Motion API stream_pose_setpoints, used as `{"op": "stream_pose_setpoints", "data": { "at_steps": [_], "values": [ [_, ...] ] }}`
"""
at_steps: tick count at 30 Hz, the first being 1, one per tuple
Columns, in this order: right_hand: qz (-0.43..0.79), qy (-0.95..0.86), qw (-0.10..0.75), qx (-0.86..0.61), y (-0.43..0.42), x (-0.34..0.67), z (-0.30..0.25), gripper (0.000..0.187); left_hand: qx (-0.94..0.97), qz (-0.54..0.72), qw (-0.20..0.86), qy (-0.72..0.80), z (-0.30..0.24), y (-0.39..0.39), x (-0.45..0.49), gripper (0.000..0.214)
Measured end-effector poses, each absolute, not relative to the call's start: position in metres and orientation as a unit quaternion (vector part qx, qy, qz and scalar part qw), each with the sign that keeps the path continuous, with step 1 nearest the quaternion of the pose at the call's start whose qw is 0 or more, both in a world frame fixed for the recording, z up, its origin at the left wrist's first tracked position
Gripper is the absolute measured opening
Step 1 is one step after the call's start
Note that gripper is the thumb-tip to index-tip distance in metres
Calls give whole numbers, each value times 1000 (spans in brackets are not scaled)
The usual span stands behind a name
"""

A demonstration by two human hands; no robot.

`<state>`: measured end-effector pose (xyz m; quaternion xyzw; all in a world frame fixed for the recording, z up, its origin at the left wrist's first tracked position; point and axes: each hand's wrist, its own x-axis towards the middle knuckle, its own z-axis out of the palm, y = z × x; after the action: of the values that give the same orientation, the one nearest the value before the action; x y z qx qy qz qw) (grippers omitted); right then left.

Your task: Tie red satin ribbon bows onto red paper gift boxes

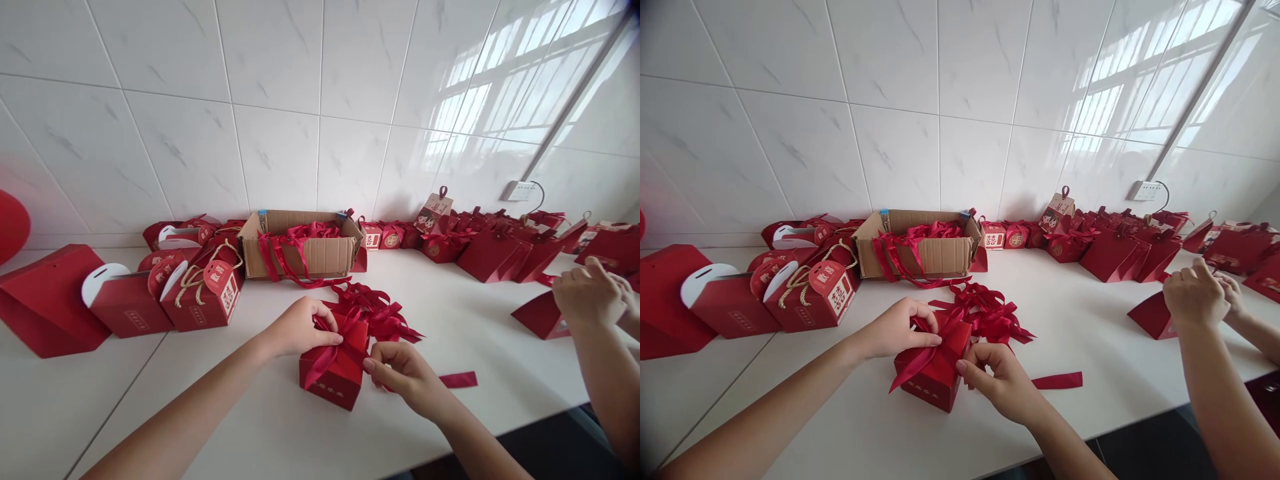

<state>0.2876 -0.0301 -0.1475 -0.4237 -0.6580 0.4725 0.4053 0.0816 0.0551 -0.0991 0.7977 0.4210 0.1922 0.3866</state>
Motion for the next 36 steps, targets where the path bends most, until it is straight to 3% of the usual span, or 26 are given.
{"op": "stream_pose_setpoints", "data": {
  "at_steps": [5, 9, 10, 13, 15, 18, 26, 30, 32, 33, 34, 36],
  "values": [
    [435, -680, 393, -441, -31, 290, -147, 41, 795, 193, 380, 432, -104, 57, 82, 24],
    [312, -697, 415, -495, -29, 301, -157, 34, 793, 204, 371, 437, -101, 58, 81, 26],
    [288, -701, 428, -492, -28, 304, -162, 46, 792, 207, 378, 432, -99, 58, 80, 28],
    [275, -724, 429, -466, -26, 305, -177, 107, 782, 241, 405, 409, -90, 60, 77, 37],
    [272, -732, 411, -471, -25, 297, -184, 122, 766, 269, 426, 398, -88, 66, 75, 40],
    [266, -721, 408, -494, -25, 276, -187, 131, 725, 324, 455, 403, -99, 81, 70, 46],
    [226, -687, 494, -482, -26, 273, -163, 107, 665, 420, 378, 489, -178, 127, 53, 41],
    [81, -627, 552, -544, 20, 326, -140, 99, 684, 400, 361, 492, -188, 131, 53, 37],
    [-22, -575, 507, -642, 53, 353, -134, 105, 697, 390, 353, 488, -188, 131, 54, 35],
    [-53, -529, 442, -723, 68, 365, -135, 104, 702, 385, 349, 487, -188, 130, 53, 35],
    [-60, -490, 356, -794, 80, 374, -137, 98, 708, 381, 345, 485, -188, 130, 53, 35],
    [-47, -480, 304, -822, 93, 385, -147, 70, 720, 368, 335, 483, -189, 130, 51, 33]
  ]
}}
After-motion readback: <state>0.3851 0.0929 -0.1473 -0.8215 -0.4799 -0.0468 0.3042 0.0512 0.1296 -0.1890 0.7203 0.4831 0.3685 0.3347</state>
